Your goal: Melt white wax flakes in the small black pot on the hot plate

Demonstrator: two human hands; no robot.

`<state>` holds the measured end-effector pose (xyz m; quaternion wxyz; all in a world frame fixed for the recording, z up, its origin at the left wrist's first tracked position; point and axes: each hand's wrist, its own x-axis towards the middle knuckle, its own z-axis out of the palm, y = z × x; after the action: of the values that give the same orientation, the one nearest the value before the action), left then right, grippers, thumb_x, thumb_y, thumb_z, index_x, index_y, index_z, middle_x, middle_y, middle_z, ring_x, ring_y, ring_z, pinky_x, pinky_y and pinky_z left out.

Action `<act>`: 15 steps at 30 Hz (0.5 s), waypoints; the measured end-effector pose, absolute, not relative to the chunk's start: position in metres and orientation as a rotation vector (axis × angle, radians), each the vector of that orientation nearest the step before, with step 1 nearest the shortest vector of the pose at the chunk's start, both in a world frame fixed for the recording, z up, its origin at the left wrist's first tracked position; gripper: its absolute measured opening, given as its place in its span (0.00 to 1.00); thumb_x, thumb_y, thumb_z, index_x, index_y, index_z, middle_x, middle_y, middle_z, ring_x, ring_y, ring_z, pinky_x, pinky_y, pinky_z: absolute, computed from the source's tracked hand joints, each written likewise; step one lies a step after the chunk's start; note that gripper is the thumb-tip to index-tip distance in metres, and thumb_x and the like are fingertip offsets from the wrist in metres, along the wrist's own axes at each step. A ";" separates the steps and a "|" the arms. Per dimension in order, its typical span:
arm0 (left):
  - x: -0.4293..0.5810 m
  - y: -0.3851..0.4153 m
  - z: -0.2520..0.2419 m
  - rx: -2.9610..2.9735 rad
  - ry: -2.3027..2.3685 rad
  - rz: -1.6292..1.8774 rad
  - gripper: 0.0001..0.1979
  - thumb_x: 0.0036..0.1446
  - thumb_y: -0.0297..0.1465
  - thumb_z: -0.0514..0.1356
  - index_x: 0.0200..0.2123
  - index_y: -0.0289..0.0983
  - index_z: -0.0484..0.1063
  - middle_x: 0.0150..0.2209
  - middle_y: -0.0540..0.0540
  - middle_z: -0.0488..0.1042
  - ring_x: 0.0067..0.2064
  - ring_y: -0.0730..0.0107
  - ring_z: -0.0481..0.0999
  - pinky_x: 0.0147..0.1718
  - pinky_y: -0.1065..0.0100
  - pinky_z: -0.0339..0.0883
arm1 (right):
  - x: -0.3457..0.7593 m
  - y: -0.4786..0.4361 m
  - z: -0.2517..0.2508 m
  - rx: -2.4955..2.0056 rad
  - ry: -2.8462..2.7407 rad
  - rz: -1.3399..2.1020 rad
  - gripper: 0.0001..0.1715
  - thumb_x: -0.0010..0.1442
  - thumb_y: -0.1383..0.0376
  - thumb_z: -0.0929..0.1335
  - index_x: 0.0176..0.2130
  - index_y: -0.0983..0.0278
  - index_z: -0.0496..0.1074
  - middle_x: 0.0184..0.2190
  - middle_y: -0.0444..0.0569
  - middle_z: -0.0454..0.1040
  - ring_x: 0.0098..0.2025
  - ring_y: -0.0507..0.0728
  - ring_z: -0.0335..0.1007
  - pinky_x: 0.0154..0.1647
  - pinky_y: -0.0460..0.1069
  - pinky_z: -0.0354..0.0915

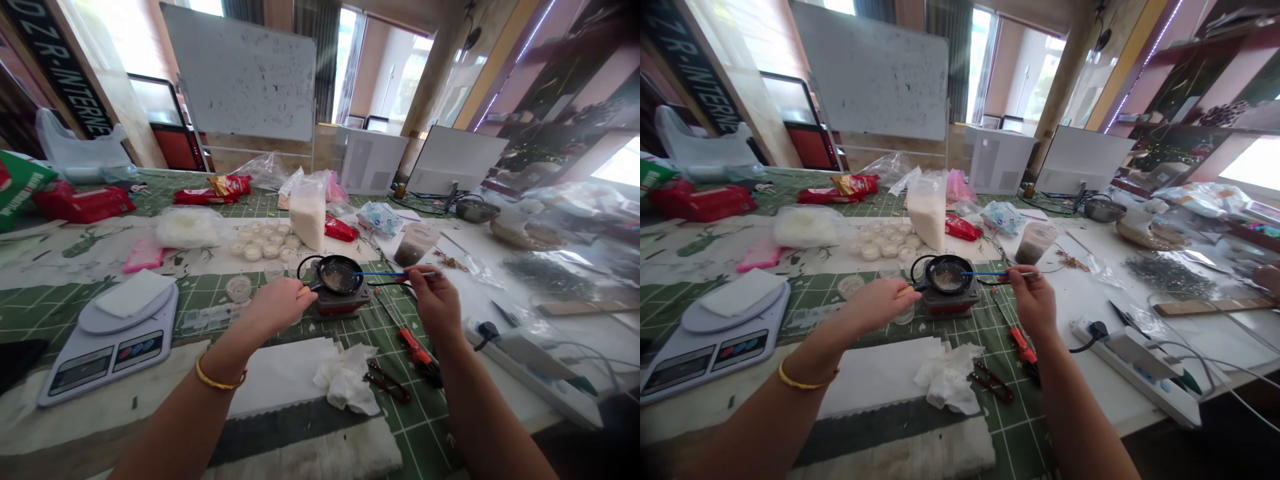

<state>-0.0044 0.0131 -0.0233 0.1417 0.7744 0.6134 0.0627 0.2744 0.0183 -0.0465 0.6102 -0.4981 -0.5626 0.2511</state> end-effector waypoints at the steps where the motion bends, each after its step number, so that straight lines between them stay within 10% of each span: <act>1: -0.004 0.013 -0.023 2.231 1.777 0.181 0.21 0.57 0.45 0.45 0.25 0.38 0.68 0.28 0.45 0.73 0.31 0.64 0.71 0.24 0.69 0.53 | 0.273 0.016 -0.047 -1.169 -1.356 0.603 0.14 0.53 0.54 0.68 0.34 0.62 0.70 0.25 0.46 0.76 0.31 0.54 0.71 0.37 0.51 0.64; 15: -0.003 0.011 -0.020 2.233 1.765 0.175 0.21 0.58 0.44 0.46 0.26 0.37 0.70 0.30 0.43 0.74 0.34 0.61 0.73 0.26 0.69 0.57 | 0.284 0.025 -0.044 -1.306 -1.296 0.588 0.15 0.51 0.54 0.69 0.33 0.63 0.70 0.24 0.46 0.76 0.32 0.56 0.73 0.38 0.52 0.64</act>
<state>-0.0028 0.0111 -0.0203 0.1445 0.7749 0.6124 0.0607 0.2844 0.0254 -0.0438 0.5689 -0.5561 -0.5517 0.2506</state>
